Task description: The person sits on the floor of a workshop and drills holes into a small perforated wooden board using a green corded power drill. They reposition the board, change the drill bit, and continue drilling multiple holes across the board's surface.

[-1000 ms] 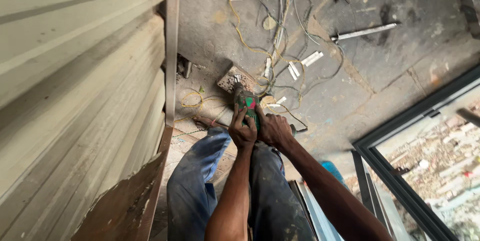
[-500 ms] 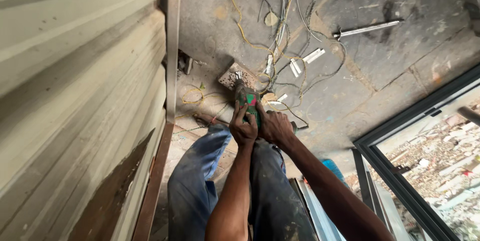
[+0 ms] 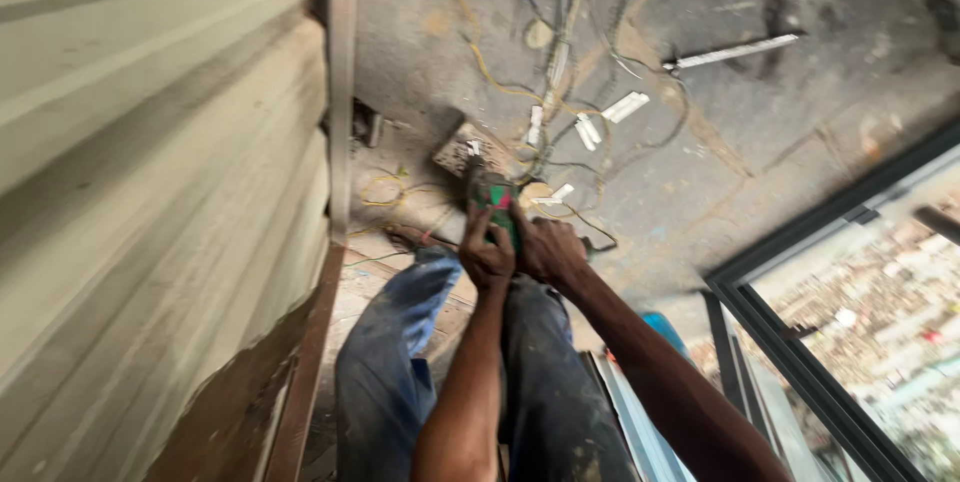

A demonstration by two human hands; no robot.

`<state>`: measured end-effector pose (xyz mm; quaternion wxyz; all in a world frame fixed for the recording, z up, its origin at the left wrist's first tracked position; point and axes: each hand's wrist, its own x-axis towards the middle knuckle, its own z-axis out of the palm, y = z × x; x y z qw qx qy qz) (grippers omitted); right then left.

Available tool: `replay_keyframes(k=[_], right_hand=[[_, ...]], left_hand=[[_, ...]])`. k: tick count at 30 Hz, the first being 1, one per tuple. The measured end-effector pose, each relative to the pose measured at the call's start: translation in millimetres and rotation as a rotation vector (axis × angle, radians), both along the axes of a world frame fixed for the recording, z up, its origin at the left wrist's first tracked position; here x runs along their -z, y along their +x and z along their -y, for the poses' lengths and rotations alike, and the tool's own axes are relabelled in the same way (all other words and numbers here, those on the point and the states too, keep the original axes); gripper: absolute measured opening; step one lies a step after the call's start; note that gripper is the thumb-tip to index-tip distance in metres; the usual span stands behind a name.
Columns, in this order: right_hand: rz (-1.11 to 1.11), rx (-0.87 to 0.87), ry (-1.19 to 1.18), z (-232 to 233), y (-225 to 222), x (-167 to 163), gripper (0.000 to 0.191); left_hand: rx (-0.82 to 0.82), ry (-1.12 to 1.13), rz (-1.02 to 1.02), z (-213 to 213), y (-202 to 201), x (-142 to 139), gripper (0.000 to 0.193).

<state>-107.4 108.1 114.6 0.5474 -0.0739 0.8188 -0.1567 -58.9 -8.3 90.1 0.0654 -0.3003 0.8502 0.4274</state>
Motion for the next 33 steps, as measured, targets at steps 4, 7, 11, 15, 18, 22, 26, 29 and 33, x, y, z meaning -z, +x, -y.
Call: replay_keyframes(k=[4,7,11,15,18,22,26,29,33], right_hand=[[0.013,-0.024,0.043,5.2,-5.6,-1.3,0.081],[0.046,-0.013,0.039,9.1,-10.1,-6.5,0.086],[-0.067,-0.064,0.018,10.7,-12.2,-6.5,0.076],[-0.025,-0.024,-0.004,10.7,-8.1,-5.3,0.087],[-0.031,-0.004,0.035,6.3,-7.9,-3.9,0.084],[-0.036,0.093,-0.019,-0.1,-8.0,-2.7,0.096],[-0.028,0.048,0.009,0.5,-5.6,-2.7,0.079],[-0.015,-0.006,0.027,3.8,-6.0,-2.8,0.08],[-0.076,0.001,-0.004,6.7,-7.2,-3.9,0.078]], left_hand=[[-0.022,-0.004,-0.028,1.4,-1.5,-0.3,0.031],[-0.009,-0.014,-0.052,3.9,-4.8,-2.4,0.031],[-0.066,0.011,-0.017,5.1,-2.1,-1.7,0.031],[-0.062,0.044,-0.031,6.6,-1.3,-2.9,0.033],[-0.015,0.021,-0.037,3.9,-7.4,0.2,0.033],[0.082,-0.053,-0.042,-1.1,-11.8,1.2,0.032],[0.032,0.013,0.037,-1.3,-6.8,-2.8,0.034],[-0.016,0.017,0.016,0.2,-4.2,-3.1,0.034],[-0.039,0.007,-0.03,0.4,-1.2,0.4,0.032]])
